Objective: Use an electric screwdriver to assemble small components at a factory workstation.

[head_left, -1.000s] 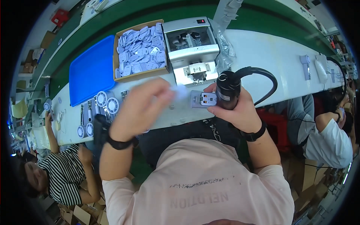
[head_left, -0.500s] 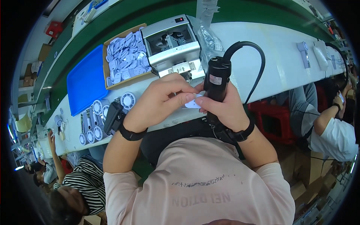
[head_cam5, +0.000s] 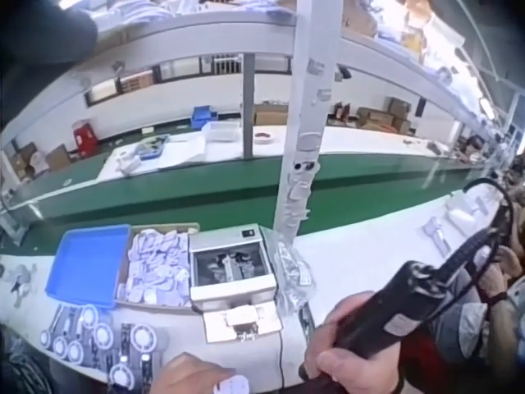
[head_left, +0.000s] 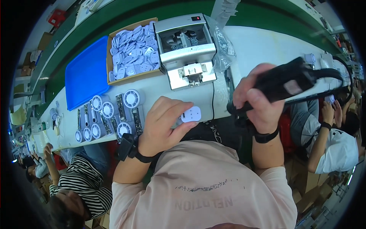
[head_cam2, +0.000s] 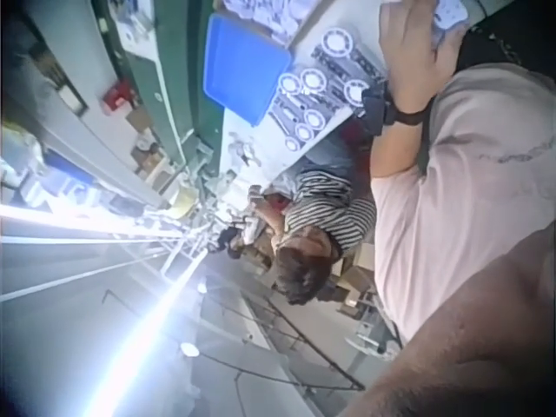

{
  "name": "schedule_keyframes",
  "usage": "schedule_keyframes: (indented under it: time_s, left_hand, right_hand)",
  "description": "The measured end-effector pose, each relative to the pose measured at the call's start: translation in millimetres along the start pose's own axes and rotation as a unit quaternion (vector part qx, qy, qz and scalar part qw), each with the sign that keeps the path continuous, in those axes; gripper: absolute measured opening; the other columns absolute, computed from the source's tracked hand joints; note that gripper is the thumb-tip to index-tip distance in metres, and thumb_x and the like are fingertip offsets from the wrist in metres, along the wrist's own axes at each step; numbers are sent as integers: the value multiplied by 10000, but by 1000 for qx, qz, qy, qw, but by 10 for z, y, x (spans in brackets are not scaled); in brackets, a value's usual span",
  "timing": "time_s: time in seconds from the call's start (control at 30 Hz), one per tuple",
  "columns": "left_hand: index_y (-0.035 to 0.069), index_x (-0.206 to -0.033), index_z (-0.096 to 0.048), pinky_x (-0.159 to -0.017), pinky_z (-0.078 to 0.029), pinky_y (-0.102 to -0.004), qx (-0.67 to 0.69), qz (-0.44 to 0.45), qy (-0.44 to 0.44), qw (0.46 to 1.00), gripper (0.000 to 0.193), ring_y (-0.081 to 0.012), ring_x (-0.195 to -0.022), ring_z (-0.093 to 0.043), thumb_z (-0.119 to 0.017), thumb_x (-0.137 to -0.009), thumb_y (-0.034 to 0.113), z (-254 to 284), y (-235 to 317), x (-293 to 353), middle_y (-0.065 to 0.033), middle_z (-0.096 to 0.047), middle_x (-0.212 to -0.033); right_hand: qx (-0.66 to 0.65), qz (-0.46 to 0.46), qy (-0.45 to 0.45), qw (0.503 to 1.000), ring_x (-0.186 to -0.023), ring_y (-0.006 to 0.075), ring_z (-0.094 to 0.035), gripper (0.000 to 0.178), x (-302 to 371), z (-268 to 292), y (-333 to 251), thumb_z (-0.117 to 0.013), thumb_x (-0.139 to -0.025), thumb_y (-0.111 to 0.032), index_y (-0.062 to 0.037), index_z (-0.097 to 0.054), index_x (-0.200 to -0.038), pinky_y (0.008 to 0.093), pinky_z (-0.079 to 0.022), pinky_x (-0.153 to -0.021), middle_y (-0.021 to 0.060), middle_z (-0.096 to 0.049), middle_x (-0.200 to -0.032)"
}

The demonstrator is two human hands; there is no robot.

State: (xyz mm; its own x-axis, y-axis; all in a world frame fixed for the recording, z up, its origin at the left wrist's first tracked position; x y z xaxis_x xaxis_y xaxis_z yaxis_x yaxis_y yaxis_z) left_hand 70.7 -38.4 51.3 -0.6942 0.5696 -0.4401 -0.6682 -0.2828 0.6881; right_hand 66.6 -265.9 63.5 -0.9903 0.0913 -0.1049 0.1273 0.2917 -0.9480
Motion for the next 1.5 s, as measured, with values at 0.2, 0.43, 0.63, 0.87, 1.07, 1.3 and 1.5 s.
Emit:
schedule_keyframes:
  time_s: [0.2,0.43,0.63,0.87,1.07,1.3,1.5]
  left_hand:
    - [17,-1139,-716,-737,-514,-404,20,5,44,999,405,-318,-840,-628,-865,-803,187,51,-33,133,-121,-701,-1018]
    - [16,-1143,-703,-824,-507,-399,51,21,68,996,364,-334,-916,-639,-833,-860,203,11,-70,247,-128,-725,-1045]
    - [42,-1131,-707,-773,-530,-420,58,4,74,996,365,-334,-878,-642,-845,-810,145,15,-107,94,-107,-684,-1007]
    - [20,-1185,-700,-837,-541,-398,144,79,82,983,379,-325,-932,-672,-824,-834,95,-102,-180,151,-131,-706,-1060]
    - [33,-1191,-705,-847,-545,-385,170,107,104,974,385,-313,-956,-688,-838,-832,74,-111,-184,189,-138,-721,-1062]
    - [47,-1135,-712,-800,-550,-414,142,60,127,980,324,-346,-928,-684,-828,-836,89,-76,-108,157,-138,-725,-1019]
    - [34,-1106,-716,-799,-552,-418,133,57,115,983,301,-348,-926,-683,-827,-831,85,-129,-87,163,-137,-727,-1021]
  right_hand:
    - [35,197,-96,975,-627,208,-614,374,-431,-592,-161,-716,-894,51,-18,-504,-1195,338,-526,-576,118,-635,-804]
    - [129,232,-92,960,-662,188,-640,358,-555,-765,182,-710,-886,89,-23,-513,-1163,318,-534,-592,116,-642,-816]
    - [146,-41,-50,987,-647,184,-639,350,-558,-744,434,-698,-873,111,-28,-526,-1144,314,-537,-587,106,-643,-818]
    - [19,183,-95,978,-567,180,-536,319,-292,-734,-397,-639,-967,-52,-57,-532,-1268,353,-498,-560,68,-569,-776]
    - [-14,215,-199,956,-588,177,-517,351,-169,-1063,-732,-626,-1006,-140,-81,-496,-1327,349,-484,-564,60,-536,-787]
    - [24,176,-165,970,-600,180,-528,399,-191,-1095,-512,-682,-975,-120,-77,-465,-1307,353,-492,-567,69,-544,-803]
    - [107,174,-187,961,-609,184,-540,416,-200,-1108,-520,-713,-941,-84,-75,-460,-1271,358,-498,-574,67,-543,-806]
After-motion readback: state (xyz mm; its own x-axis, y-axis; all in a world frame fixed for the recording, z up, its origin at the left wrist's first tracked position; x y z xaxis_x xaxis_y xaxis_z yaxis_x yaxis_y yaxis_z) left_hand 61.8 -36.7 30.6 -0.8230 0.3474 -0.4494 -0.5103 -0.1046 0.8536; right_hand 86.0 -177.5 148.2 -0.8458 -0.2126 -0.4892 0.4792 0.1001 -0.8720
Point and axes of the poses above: each hand's wrist, its own x-axis away from the middle knuckle, its own z-axis out of the back of the hand, y = z × x, the point moved 7 cm from there along -x, towards the middle knuckle
